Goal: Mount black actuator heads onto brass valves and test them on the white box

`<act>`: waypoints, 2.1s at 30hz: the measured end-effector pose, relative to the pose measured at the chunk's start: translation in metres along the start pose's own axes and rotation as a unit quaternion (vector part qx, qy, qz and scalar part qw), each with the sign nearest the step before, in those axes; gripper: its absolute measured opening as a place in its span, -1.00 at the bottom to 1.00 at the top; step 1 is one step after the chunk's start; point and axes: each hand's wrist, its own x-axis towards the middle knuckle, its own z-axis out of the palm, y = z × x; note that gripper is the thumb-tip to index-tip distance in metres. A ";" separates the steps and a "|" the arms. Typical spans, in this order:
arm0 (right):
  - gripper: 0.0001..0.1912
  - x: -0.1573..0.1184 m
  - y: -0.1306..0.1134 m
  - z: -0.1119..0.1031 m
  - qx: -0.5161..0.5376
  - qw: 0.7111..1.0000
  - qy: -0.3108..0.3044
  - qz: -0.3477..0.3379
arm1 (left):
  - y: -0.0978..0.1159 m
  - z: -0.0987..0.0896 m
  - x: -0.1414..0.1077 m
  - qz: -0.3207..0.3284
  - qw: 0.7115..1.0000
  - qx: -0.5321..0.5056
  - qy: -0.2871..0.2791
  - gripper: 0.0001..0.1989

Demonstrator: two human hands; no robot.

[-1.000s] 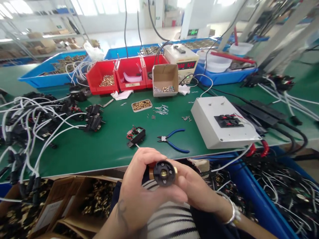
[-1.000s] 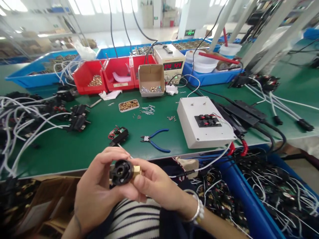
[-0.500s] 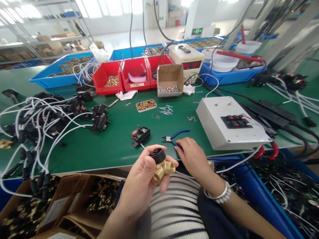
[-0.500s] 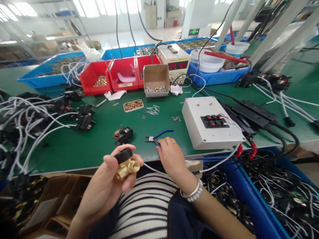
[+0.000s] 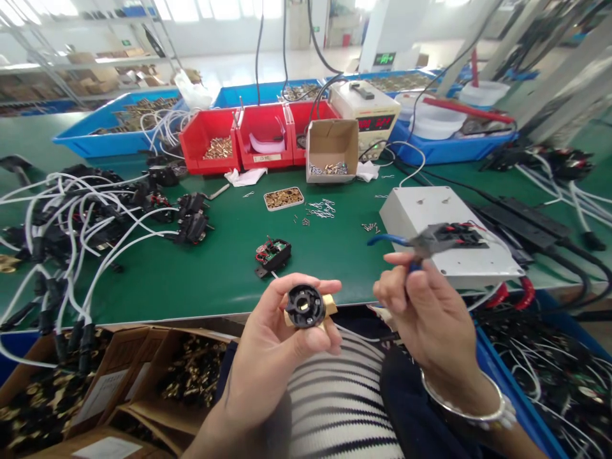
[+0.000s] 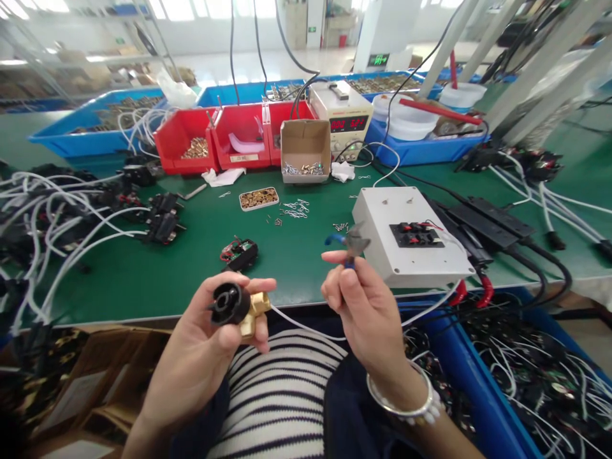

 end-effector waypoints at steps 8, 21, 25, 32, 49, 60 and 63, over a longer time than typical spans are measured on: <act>-0.70 -0.025 -0.023 0.010 0.006 0.989 -0.144 -0.034 | -0.002 0.003 -0.003 -0.014 0.999 0.042 0.022 -0.71; -0.68 -0.029 -0.026 0.024 -0.267 0.949 -0.146 -0.081 | -0.003 0.001 -0.004 0.007 0.989 0.141 0.046 -0.61; -0.55 -0.030 -0.028 0.029 -0.196 0.968 -0.156 0.002 | 0.000 0.008 -0.003 0.042 0.975 0.205 0.068 -0.68; -0.55 -0.032 -0.023 0.033 0.006 0.953 -0.196 0.229 | -0.008 0.003 -0.008 0.151 0.912 0.371 0.093 -0.71; -0.53 -0.035 -0.033 0.038 0.005 0.936 -0.194 0.294 | -0.007 0.000 -0.003 0.231 0.892 0.385 0.051 -0.70; -0.49 -0.043 -0.035 0.041 -0.028 0.950 -0.193 0.243 | 0.001 0.003 -0.002 0.249 0.866 0.432 0.037 -0.72; -0.48 -0.043 -0.034 0.042 -0.036 0.950 -0.195 0.241 | 0.002 0.005 -0.002 0.236 0.870 0.431 0.048 -0.72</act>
